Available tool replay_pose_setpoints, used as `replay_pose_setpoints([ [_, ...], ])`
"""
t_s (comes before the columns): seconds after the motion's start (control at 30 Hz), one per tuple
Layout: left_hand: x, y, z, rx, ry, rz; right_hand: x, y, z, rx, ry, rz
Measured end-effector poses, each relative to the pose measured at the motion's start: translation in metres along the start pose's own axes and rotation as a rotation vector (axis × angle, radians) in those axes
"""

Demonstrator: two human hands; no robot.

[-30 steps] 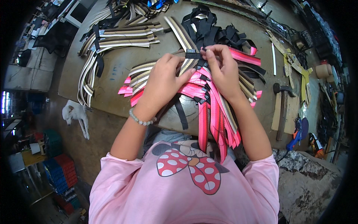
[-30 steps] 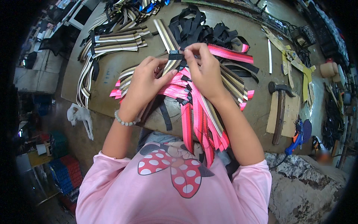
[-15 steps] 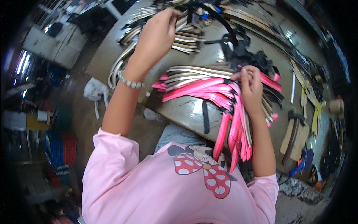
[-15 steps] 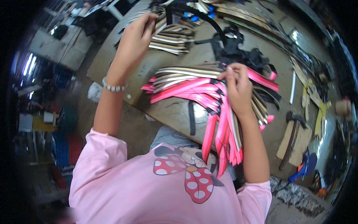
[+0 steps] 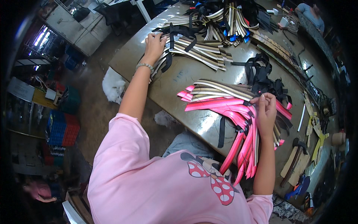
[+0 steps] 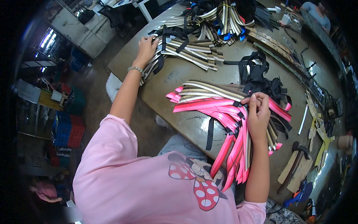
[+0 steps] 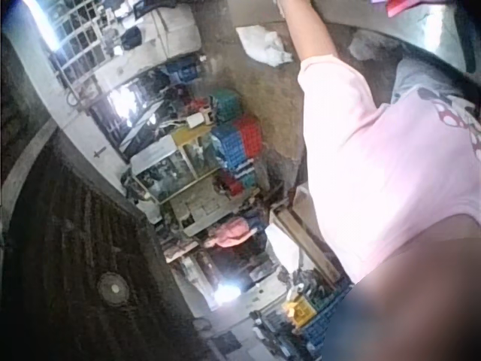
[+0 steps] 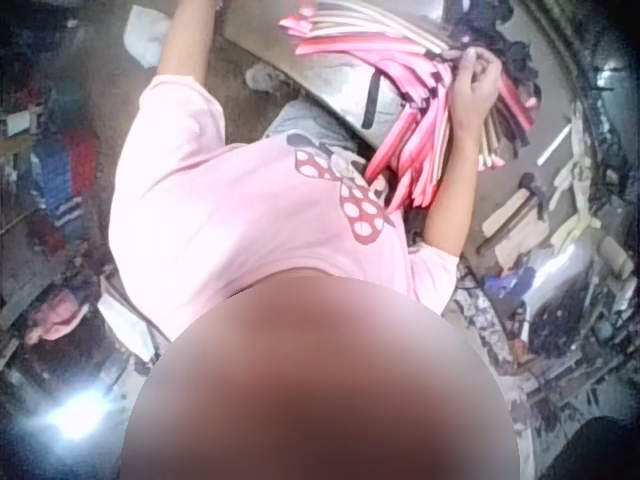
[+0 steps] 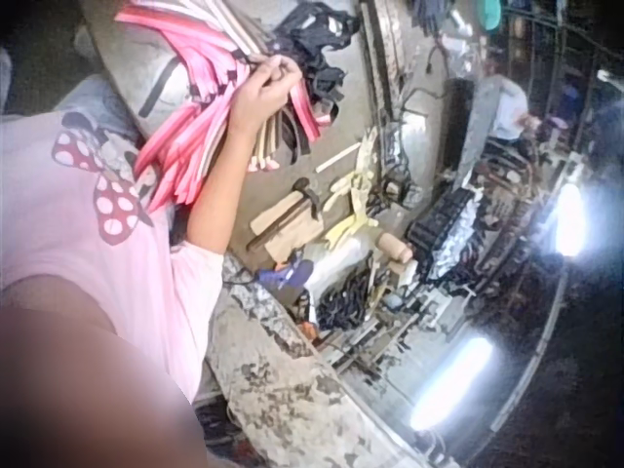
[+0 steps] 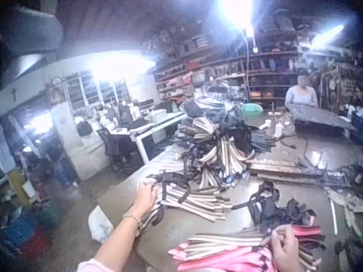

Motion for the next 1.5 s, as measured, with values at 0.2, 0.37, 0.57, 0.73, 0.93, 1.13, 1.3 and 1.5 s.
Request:
replay_pose_setpoints([
  [0.2, -0.030, -0.019, 0.007, -0.231, 0.069, -0.255, -0.001, 0.001, -0.002, 0.018, 0.005, -0.007],
  [0.37, -0.053, -0.054, 0.050, -0.167, 0.184, -0.274, 0.000, 0.001, -0.005, 0.025, -0.005, -0.014],
  [0.57, -0.076, -0.063, 0.030, -0.290, 0.113, -0.401, -0.007, -0.002, -0.010, 0.022, 0.080, -0.015],
  [0.73, 0.016, -0.051, 0.048, -0.392, 0.167, 0.148, -0.019, -0.077, -0.041, 0.133, 0.055, 0.195],
  [0.93, 0.162, -0.037, 0.209, 0.593, 0.483, -0.445, 0.048, -0.188, -0.053, 0.927, -0.192, 0.761],
  [1.13, 0.185, -0.019, 0.269, 0.407, 0.518, -0.576, 0.097, -0.220, -0.016, 1.263, 0.112, 0.499],
  [1.3, 0.176, -0.007, 0.264, 0.431, 0.396, -0.770, 0.081, -0.209, -0.031, 1.201, 0.283, 0.445],
  [1.5, 0.177, 0.010, 0.268, 0.638, 0.330, -0.823, 0.002, -0.073, -0.034, -0.177, 0.038, 0.205],
])
Point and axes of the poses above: each hand's wrist, its own x-axis away from the middle knuckle, its own y-axis out of the palm, z = x × y, the point moved 2 cm from there along -x, towards the middle knuckle, and after that the axes turned 13 degrees about -y, right-handed, at the moved point
